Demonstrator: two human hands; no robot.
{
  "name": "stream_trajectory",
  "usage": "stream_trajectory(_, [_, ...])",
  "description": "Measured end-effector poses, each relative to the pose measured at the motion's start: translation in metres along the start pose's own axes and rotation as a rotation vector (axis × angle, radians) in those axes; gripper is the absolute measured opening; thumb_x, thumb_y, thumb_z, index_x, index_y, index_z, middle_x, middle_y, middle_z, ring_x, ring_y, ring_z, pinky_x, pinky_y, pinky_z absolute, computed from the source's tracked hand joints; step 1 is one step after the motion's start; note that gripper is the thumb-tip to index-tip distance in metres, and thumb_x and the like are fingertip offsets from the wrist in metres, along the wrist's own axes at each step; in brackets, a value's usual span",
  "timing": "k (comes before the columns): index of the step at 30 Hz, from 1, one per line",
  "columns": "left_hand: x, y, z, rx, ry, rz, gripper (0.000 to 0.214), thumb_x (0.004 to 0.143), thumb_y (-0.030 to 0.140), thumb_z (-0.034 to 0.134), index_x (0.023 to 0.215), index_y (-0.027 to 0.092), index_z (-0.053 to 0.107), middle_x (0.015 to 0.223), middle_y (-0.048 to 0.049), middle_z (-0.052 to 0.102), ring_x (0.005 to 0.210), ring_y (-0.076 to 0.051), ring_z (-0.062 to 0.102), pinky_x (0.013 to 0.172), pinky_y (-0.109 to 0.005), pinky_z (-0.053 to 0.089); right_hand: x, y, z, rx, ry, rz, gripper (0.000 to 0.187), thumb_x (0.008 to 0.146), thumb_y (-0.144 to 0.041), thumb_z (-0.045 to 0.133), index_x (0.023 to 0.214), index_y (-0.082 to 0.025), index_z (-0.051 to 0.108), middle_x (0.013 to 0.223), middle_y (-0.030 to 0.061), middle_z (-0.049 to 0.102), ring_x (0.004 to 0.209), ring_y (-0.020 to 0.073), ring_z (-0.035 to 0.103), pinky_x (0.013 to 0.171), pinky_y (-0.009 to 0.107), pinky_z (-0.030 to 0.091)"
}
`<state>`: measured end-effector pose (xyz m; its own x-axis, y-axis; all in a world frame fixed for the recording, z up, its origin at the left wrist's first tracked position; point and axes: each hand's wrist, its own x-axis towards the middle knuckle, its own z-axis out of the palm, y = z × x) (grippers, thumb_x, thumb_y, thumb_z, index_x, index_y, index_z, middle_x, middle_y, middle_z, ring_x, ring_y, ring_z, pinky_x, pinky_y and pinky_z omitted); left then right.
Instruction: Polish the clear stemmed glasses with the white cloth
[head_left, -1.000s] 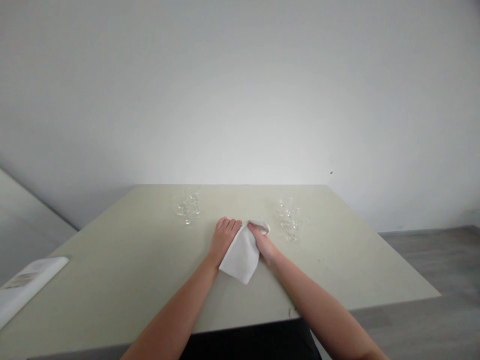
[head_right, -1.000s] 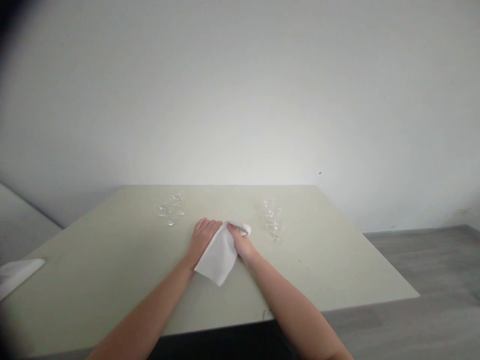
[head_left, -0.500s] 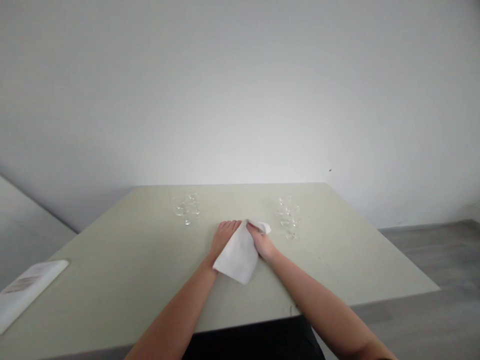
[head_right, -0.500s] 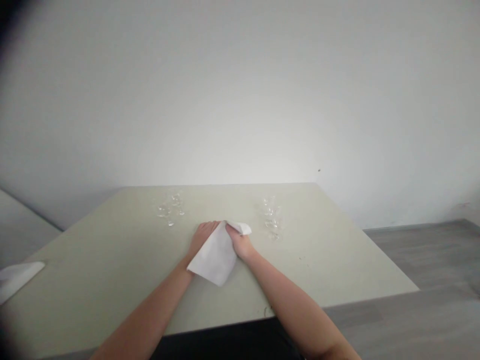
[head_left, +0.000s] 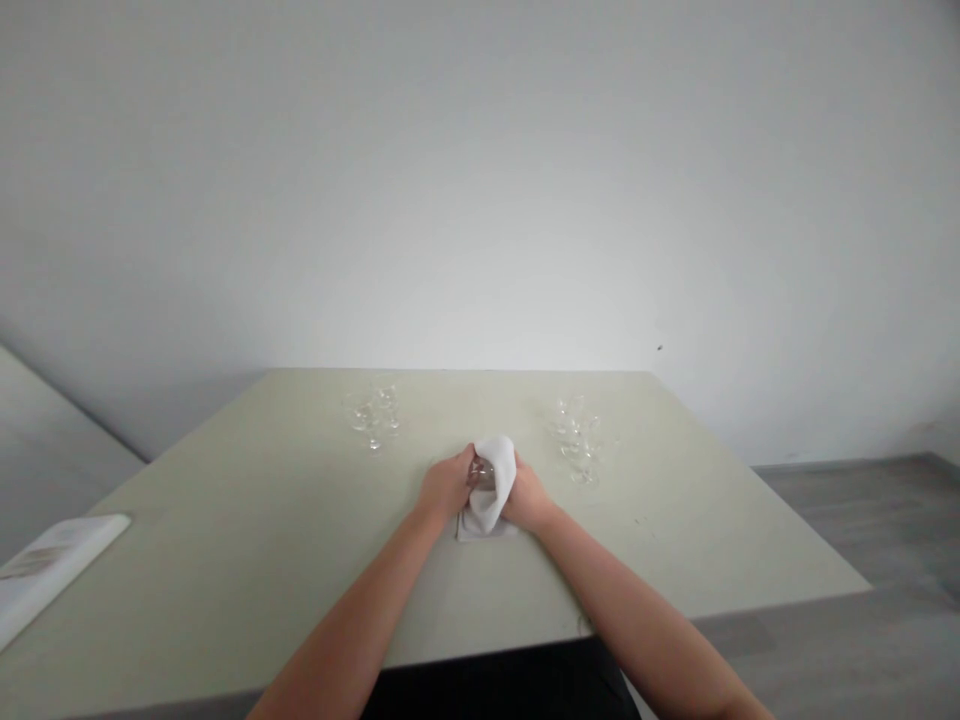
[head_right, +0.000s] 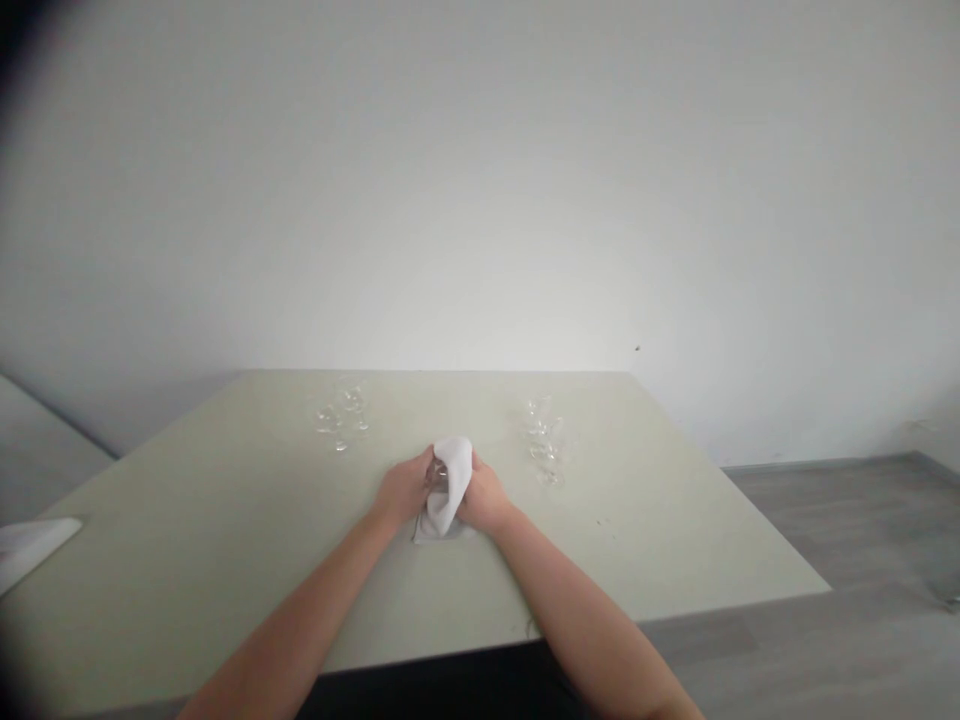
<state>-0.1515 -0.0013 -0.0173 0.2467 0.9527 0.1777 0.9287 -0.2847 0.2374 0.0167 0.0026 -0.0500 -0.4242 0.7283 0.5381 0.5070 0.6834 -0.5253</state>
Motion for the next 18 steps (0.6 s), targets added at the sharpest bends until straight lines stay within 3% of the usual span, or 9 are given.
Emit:
stream_trajectory(2, [0.0,-0.001,0.002,0.001,0.017,0.047,0.024,0.093,0.031,0.044,0.11,0.018,0.056,0.092,-0.0095,0.071,0.081,-0.023,0.067,0.067,-0.028,0.042,0.001,-0.004,-0.001,0.135,0.066,0.038,0.041,0.071,-0.025,0.067,0.11,-0.015,0.066,0.122,0.0141,0.063,0.111,0.03,0.058,0.096,0.042,0.049])
stream_trajectory(6, [0.002,0.0,0.003,-0.009,0.066,0.139,0.019,0.09,0.026,0.049,0.104,0.021,0.06,0.094,-0.0086,0.071,0.086,-0.022,0.066,0.073,-0.028,0.043,0.006,-0.003,-0.004,0.41,0.221,0.212,0.027,0.083,-0.025,0.05,0.102,-0.019,0.067,0.102,0.0082,0.07,0.097,0.0237,0.064,0.092,0.039,0.051])
stream_trajectory(9, [0.004,0.001,0.003,-0.017,0.075,0.051,0.017,0.089,0.027,0.05,0.103,0.021,0.058,0.082,-0.0063,0.07,0.076,-0.021,0.065,0.063,-0.026,0.04,0.008,-0.001,-0.008,0.632,0.305,0.37,0.027,0.087,-0.036,0.048,0.098,-0.019,0.066,0.1,0.0075,0.071,0.1,0.0236,0.063,0.094,0.04,0.049])
stream_trajectory(13, [0.004,-0.002,0.002,-0.002,0.091,-0.063,0.015,0.091,0.03,0.046,0.102,0.025,0.055,0.077,-0.0017,0.068,0.071,-0.018,0.064,0.057,-0.024,0.035,0.007,-0.01,-0.015,0.714,0.137,0.356,0.032,0.078,-0.042,0.062,0.1,-0.019,0.064,0.098,0.0059,0.069,0.095,0.0223,0.063,0.089,0.038,0.051])
stream_trajectory(16, [0.001,-0.002,0.004,0.069,0.087,0.097,0.012,0.088,0.022,0.05,0.098,0.022,0.056,0.082,-0.0041,0.069,0.078,-0.02,0.065,0.065,-0.026,0.039,0.007,-0.016,-0.016,0.648,-0.026,0.217,0.026,0.075,-0.037,0.066,0.093,-0.018,0.065,0.087,0.0039,0.069,0.084,0.02,0.063,0.079,0.032,0.052])
stream_trajectory(18, [-0.002,-0.001,0.004,0.126,0.096,0.245,0.012,0.086,0.016,0.051,0.096,0.02,0.056,0.086,-0.0068,0.069,0.082,-0.021,0.065,0.071,-0.028,0.041,0.007,-0.014,-0.013,0.533,-0.013,0.166,0.018,0.076,-0.035,0.063,0.082,-0.017,0.066,0.079,0.004,0.067,0.077,0.019,0.061,0.075,0.031,0.051])
